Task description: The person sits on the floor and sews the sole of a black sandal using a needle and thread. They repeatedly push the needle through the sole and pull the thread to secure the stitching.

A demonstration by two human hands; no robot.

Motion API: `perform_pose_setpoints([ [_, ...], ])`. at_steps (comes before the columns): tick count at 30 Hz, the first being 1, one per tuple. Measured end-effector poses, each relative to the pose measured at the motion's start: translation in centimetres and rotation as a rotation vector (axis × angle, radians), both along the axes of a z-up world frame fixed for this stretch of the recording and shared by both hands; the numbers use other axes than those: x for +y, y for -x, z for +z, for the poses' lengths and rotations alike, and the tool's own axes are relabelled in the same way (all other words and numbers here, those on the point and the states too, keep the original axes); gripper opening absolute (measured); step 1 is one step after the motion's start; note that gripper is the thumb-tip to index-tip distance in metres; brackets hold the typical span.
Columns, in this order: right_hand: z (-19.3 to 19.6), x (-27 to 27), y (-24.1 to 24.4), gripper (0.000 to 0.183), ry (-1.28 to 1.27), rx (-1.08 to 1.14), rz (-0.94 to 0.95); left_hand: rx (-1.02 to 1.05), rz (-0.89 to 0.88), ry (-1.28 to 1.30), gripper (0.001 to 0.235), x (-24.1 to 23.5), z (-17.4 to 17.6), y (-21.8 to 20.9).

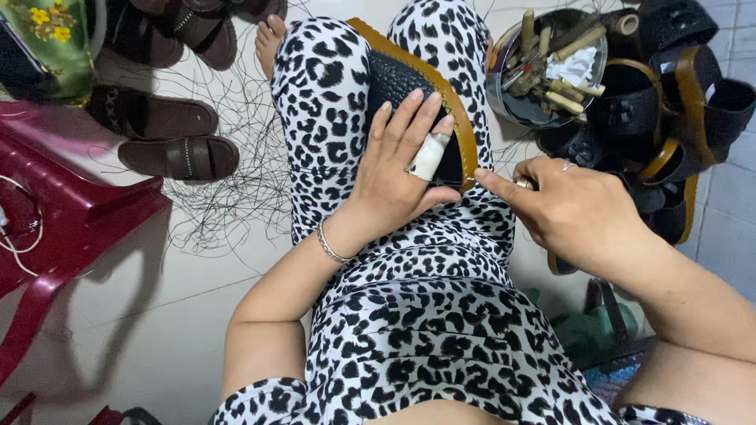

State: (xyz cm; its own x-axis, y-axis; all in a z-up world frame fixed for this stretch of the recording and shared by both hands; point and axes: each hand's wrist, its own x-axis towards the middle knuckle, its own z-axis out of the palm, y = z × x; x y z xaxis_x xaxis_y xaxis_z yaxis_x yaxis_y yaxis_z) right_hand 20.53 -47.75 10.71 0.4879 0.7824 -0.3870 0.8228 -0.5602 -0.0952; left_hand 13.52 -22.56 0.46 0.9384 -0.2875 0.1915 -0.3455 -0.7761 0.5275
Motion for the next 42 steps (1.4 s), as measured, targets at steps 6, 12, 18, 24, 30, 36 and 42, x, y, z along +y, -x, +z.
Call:
perform_pose_setpoints([
  [6,1.4,0.9,0.6,0.068,0.094,-0.199,0.123,-0.015,0.034,-0.039,0.101,-1.3,-0.1,-0.5],
  [12,1.5,2.4,-0.4,0.063,0.037,-0.312,0.173,-0.002,0.084,-0.013,0.099,-1.6,-1.1,-0.9],
  [18,-0.4,3.5,-1.0,0.024,0.087,-0.008,0.012,-0.070,0.058,0.015,0.099,-0.8,-0.1,-1.1],
  [24,-0.7,2.6,-1.1,0.030,-0.140,0.006,-0.050,-0.345,0.142,0.217,0.035,-1.3,1.6,-0.3],
  [30,-1.9,2.1,-0.2,0.029,-0.241,-0.158,0.044,0.250,-0.050,0.959,0.019,-0.2,5.0,1.5],
  [36,-1.3,3.4,-0.4,0.023,-0.540,-0.038,-0.045,0.408,0.084,1.221,0.014,-1.4,4.6,1.3],
  [42,0.2,1.9,0.9,0.023,-0.437,-0.186,0.038,0.098,0.073,0.551,0.022,-1.7,4.8,1.2],
])
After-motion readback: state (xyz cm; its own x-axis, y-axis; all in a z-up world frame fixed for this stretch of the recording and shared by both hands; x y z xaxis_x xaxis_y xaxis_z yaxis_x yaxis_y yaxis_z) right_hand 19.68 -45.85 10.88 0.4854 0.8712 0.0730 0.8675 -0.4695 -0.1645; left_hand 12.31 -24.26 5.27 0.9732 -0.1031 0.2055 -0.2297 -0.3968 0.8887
